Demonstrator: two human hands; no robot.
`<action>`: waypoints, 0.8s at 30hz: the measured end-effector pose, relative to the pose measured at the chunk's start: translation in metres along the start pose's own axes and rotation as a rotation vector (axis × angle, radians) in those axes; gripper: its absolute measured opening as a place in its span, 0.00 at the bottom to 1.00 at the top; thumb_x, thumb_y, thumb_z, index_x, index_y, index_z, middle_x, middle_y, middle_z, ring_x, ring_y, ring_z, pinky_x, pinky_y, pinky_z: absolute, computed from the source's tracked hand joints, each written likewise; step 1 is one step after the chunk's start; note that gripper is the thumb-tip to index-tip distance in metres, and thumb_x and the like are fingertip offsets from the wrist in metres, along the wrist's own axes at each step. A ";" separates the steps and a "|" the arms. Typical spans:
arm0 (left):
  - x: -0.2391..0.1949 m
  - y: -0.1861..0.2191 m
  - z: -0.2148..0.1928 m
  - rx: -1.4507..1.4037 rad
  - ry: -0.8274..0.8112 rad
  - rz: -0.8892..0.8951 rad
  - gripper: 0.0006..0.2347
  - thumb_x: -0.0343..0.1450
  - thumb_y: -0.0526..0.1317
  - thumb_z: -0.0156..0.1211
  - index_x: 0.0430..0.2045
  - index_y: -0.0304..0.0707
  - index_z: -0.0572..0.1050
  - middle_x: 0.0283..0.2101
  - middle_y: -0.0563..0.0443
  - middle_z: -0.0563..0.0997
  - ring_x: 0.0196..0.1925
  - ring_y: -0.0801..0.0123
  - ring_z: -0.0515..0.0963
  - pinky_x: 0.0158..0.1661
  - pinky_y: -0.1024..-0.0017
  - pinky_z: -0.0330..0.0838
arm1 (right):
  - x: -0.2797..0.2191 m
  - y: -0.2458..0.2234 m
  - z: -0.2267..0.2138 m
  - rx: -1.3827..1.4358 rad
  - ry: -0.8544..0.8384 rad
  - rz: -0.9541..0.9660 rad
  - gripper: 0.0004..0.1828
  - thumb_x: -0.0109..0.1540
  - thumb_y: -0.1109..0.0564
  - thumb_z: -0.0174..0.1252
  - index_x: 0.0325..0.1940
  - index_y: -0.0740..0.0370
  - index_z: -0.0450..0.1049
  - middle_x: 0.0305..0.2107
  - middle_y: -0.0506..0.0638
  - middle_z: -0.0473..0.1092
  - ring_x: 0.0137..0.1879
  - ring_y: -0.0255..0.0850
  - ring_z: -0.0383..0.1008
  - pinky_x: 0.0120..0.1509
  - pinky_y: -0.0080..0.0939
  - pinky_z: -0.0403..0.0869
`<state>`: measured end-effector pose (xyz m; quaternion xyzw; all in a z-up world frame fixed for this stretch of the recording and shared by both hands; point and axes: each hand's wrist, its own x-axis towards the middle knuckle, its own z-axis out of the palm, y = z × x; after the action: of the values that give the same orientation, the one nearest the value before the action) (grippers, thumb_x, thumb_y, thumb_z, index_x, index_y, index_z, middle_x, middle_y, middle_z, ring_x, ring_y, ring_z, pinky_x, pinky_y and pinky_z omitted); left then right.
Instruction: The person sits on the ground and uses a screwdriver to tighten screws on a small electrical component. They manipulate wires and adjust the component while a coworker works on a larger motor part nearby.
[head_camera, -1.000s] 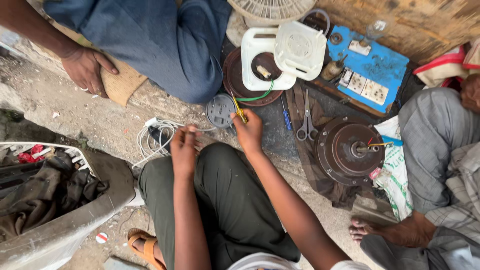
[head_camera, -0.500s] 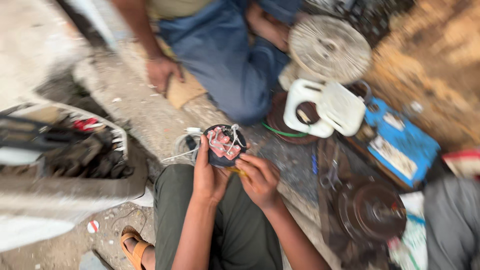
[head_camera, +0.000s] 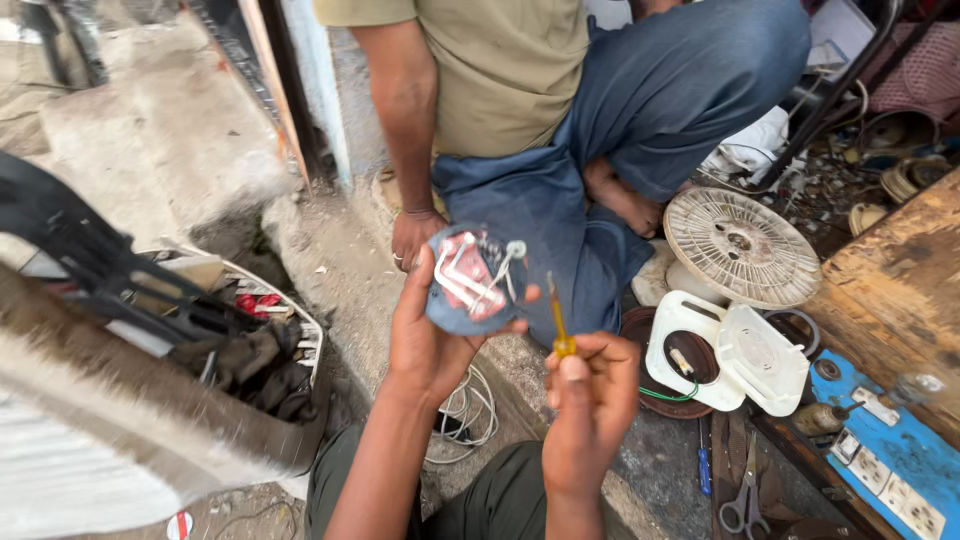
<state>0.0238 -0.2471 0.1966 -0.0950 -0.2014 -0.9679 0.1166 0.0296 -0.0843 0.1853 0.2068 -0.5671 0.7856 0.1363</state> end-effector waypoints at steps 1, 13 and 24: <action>0.003 0.002 -0.006 0.023 -0.039 -0.025 0.25 0.78 0.59 0.40 0.61 0.39 0.68 0.55 0.37 0.80 0.50 0.42 0.83 0.41 0.51 0.81 | 0.005 0.005 0.000 -0.007 0.040 -0.029 0.13 0.69 0.57 0.56 0.54 0.66 0.67 0.36 0.52 0.69 0.32 0.30 0.61 0.36 0.30 0.63; -0.011 0.006 -0.077 0.217 -0.046 -0.235 0.26 0.79 0.52 0.48 0.64 0.27 0.67 0.55 0.37 0.80 0.46 0.54 0.84 0.39 0.57 0.80 | 0.015 0.054 0.001 -0.159 -0.102 0.079 0.21 0.72 0.46 0.52 0.59 0.67 0.70 0.53 0.52 0.72 0.59 0.37 0.73 0.67 0.38 0.70; 0.007 -0.021 -0.077 -0.071 -0.154 -0.085 0.32 0.78 0.57 0.48 0.65 0.21 0.65 0.55 0.29 0.80 0.52 0.49 0.84 0.47 0.57 0.81 | 0.004 0.068 -0.027 -0.085 -0.179 0.099 0.11 0.71 0.56 0.59 0.51 0.68 0.74 0.39 0.50 0.72 0.46 0.34 0.73 0.54 0.33 0.71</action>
<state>0.0013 -0.2615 0.1208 -0.1647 -0.1792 -0.9683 0.0562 -0.0092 -0.0803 0.1233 0.2419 -0.6193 0.7449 0.0545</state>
